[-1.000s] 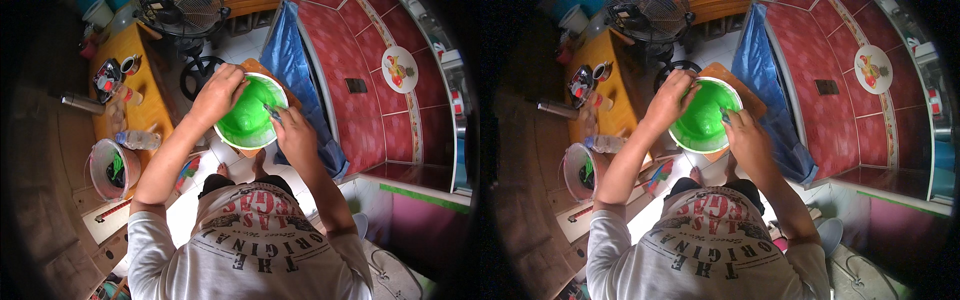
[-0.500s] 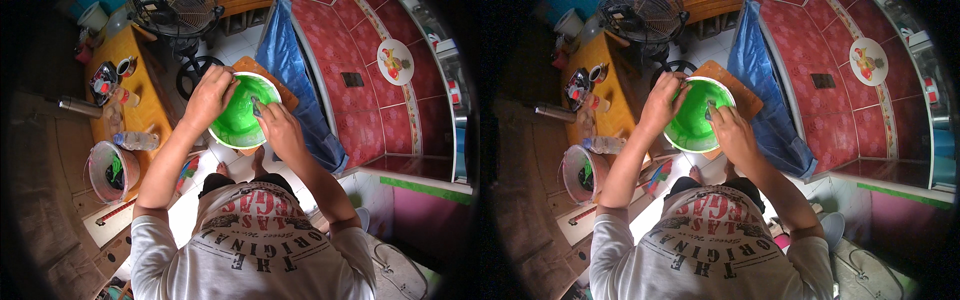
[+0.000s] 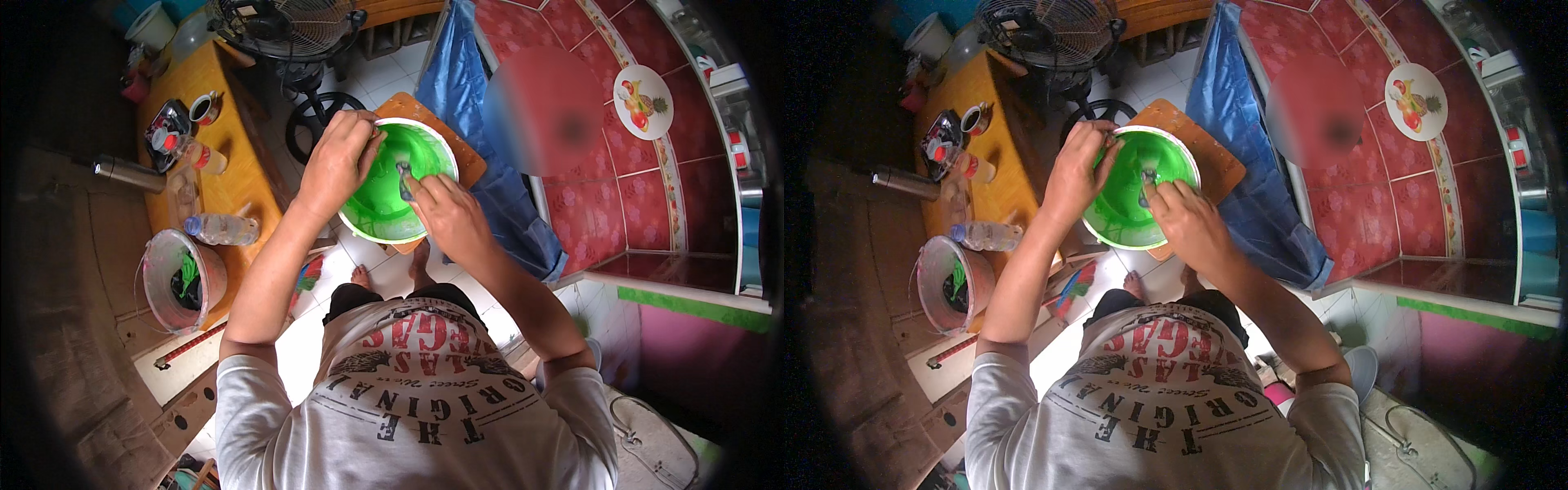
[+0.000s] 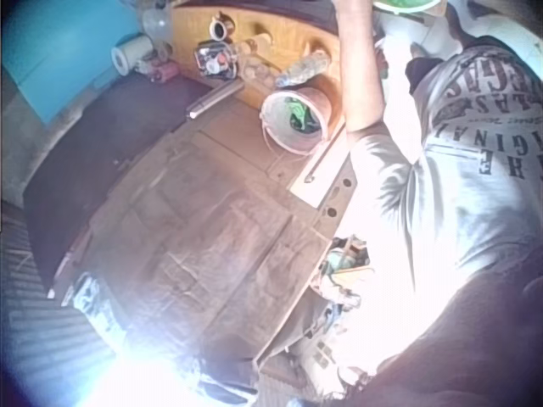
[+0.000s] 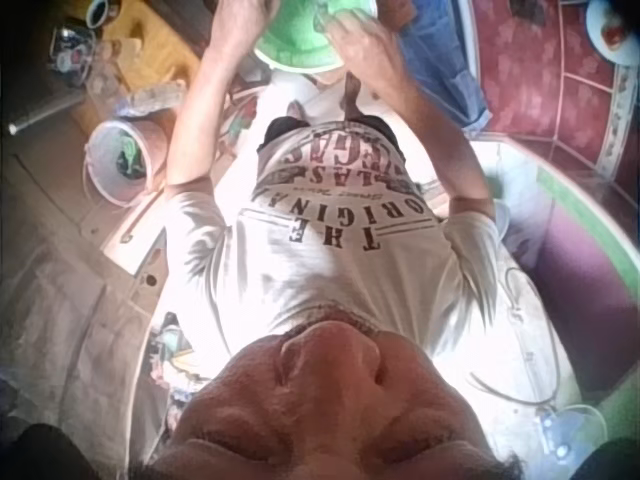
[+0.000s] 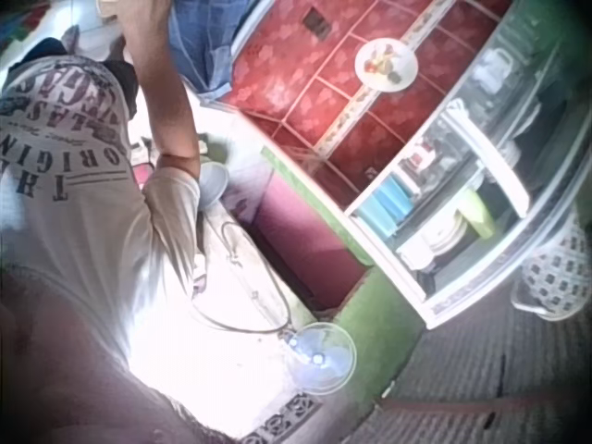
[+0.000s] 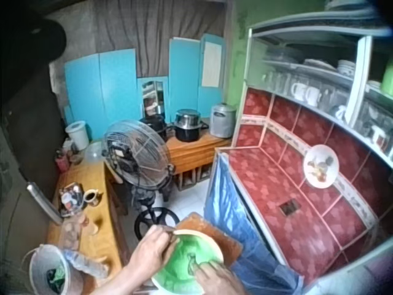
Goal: The person adds water from a bottle into a bucket containing green paint and mixes it with a putty knife.
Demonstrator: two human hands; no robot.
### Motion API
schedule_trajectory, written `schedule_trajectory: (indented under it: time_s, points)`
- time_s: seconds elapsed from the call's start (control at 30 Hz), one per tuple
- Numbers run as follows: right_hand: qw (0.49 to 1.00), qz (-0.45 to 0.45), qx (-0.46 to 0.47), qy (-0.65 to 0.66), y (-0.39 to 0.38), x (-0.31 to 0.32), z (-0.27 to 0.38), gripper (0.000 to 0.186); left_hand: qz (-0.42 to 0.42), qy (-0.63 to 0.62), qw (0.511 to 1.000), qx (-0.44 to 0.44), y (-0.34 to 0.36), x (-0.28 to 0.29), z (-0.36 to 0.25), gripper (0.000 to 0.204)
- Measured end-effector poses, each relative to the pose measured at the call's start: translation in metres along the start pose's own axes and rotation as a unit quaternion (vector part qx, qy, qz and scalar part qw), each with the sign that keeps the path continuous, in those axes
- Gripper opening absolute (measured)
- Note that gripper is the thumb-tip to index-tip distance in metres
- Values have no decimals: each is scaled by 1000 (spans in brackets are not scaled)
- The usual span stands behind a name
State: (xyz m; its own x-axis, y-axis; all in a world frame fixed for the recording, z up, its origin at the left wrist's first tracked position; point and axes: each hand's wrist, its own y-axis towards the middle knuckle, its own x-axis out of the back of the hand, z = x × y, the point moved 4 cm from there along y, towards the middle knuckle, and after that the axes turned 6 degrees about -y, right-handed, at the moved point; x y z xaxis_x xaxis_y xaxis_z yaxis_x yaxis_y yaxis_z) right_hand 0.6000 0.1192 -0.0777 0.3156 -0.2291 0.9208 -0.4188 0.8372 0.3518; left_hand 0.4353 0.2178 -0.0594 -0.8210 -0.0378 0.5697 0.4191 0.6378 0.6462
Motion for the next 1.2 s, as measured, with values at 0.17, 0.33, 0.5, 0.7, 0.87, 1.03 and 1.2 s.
schedule_trajectory:
  time_s: [0.17, 0.33, 0.5, 0.7, 0.87, 1.03, 1.2]
  points:
    - [997, -10, 79, -3, 13, -19, 6, 42, 3, 4, 1000, -9, 2, -2, -2, 17]
    - [992, 67, 95, 44, -4, -12, 22, 45, -9, -2, 1000, -5, -2, 3, -3, 18]
    - [997, 76, -21, 16, -13, 13, 8, 32, -22, 3, 1000, 0, -9, 5, -7, 17]
    - [982, 41, -162, -86, -17, 16, 4, 24, -26, 2, 1000, -3, -17, 8, -21, 18]
    - [965, 33, -258, -45, -23, 4, 11, 27, -18, 7, 1000, -6, -18, 6, -36, 16]
    - [961, 112, -180, -176, -37, -11, 7, 24, -5, 73, 997, 3, -22, -5, -49, 22]
    - [978, 30, -155, -134, -39, -1, -8, 12, -41, 85, 995, -18, -17, -9, -66, 15]
